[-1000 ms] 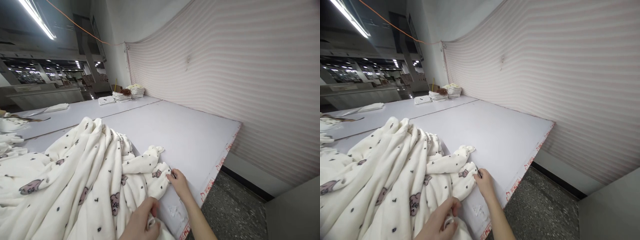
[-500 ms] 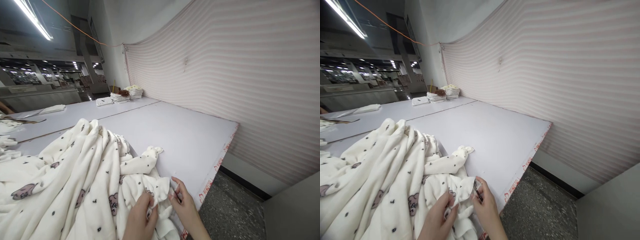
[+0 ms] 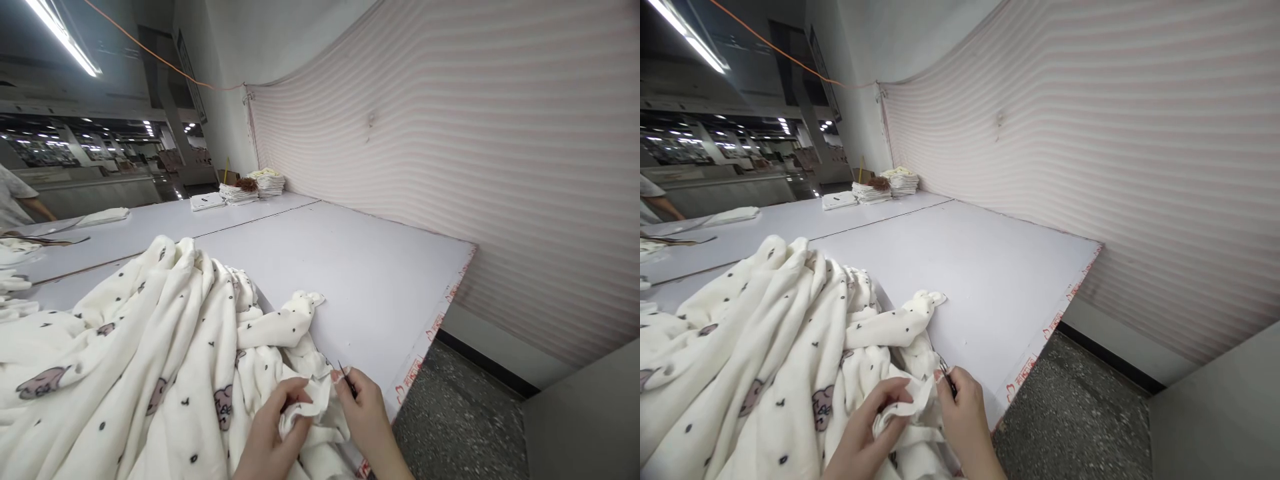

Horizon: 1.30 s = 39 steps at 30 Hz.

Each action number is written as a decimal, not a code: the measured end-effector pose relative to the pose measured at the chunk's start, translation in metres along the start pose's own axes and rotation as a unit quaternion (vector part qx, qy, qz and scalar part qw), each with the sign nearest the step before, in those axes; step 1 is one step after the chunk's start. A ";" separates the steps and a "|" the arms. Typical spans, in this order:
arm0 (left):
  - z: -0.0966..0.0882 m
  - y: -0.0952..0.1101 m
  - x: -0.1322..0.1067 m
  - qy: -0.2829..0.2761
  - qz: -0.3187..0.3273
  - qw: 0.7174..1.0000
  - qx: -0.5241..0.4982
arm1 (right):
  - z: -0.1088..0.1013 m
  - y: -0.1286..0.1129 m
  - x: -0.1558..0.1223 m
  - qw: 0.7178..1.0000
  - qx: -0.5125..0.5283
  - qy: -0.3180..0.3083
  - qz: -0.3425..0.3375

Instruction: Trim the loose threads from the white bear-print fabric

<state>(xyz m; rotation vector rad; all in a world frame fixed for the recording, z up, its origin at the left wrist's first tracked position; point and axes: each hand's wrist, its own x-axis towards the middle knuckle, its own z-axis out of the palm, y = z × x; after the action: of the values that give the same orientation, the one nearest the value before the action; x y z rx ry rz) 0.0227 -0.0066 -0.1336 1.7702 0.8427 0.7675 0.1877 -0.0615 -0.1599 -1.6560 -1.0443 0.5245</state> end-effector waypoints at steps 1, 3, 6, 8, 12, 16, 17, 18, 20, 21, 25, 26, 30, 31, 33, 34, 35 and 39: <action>0.000 0.002 0.002 -0.011 -0.048 0.999 -0.023 | 0.001 0.000 -0.001 1.000 -0.006 0.010 0.004; 0.000 0.003 0.007 -0.020 -0.124 0.989 -0.076 | 0.003 -0.001 -0.006 1.000 0.005 0.025 0.007; -0.001 0.000 0.010 -0.005 -0.154 0.978 -0.139 | 0.006 -0.004 -0.017 0.996 0.062 0.007 -0.057; -0.001 -0.001 0.009 -0.004 -0.136 0.981 -0.136 | 0.009 -0.007 -0.024 0.991 0.071 -0.017 -0.116; -0.002 0.001 0.004 -0.009 -0.120 0.987 -0.106 | 0.017 -0.009 -0.027 0.995 0.015 -0.033 -0.092; -0.001 0.001 0.000 -0.026 -0.119 0.990 -0.076 | 0.021 -0.010 -0.025 0.998 0.038 -0.008 -0.050; -0.001 0.000 0.000 -0.035 -0.114 0.990 -0.069 | 0.022 -0.010 -0.025 0.998 0.047 -0.002 -0.043; 0.000 0.000 0.000 -0.043 -0.107 0.991 -0.060 | 0.022 -0.011 -0.025 0.998 0.053 0.006 -0.034; -0.001 0.001 0.001 -0.057 -0.096 0.993 -0.029 | 0.023 -0.014 -0.026 0.997 0.061 0.036 -0.015; -0.001 0.001 0.002 -0.066 -0.094 0.993 -0.009 | 0.024 -0.016 -0.026 0.996 0.066 0.056 -0.007; -0.002 0.002 0.000 -0.095 -0.104 0.990 0.008 | 0.030 -0.026 -0.022 0.983 0.152 0.088 0.047; -0.003 0.002 -0.001 -0.097 -0.110 0.989 -0.004 | 0.030 -0.027 -0.020 0.978 0.183 0.083 0.065; -0.005 0.002 -0.001 -0.097 -0.133 0.986 -0.017 | 0.023 -0.021 -0.021 0.971 0.212 0.051 0.102; -0.005 0.002 -0.001 -0.090 -0.135 0.987 -0.021 | 0.020 -0.017 -0.024 0.976 0.192 0.035 0.096; -0.005 0.000 0.000 -0.062 -0.146 0.987 -0.040 | 0.012 -0.009 -0.032 0.990 0.131 -0.010 0.057; -0.004 -0.001 0.000 -0.048 -0.153 0.986 -0.050 | 0.008 -0.005 -0.036 0.994 0.098 -0.033 0.032; -0.003 -0.002 0.000 -0.036 -0.158 0.985 -0.056 | 0.006 -0.003 -0.040 0.996 0.067 -0.051 0.010; 0.003 -0.007 -0.002 -0.022 -0.134 0.990 -0.042 | 0.004 -0.002 -0.043 0.997 -0.008 -0.081 -0.015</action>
<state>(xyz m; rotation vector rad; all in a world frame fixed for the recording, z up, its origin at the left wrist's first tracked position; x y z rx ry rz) 0.0223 -0.0082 -0.1417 1.5546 0.9813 0.5753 0.1615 -0.0956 -0.1665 -1.6300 -1.1916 0.6414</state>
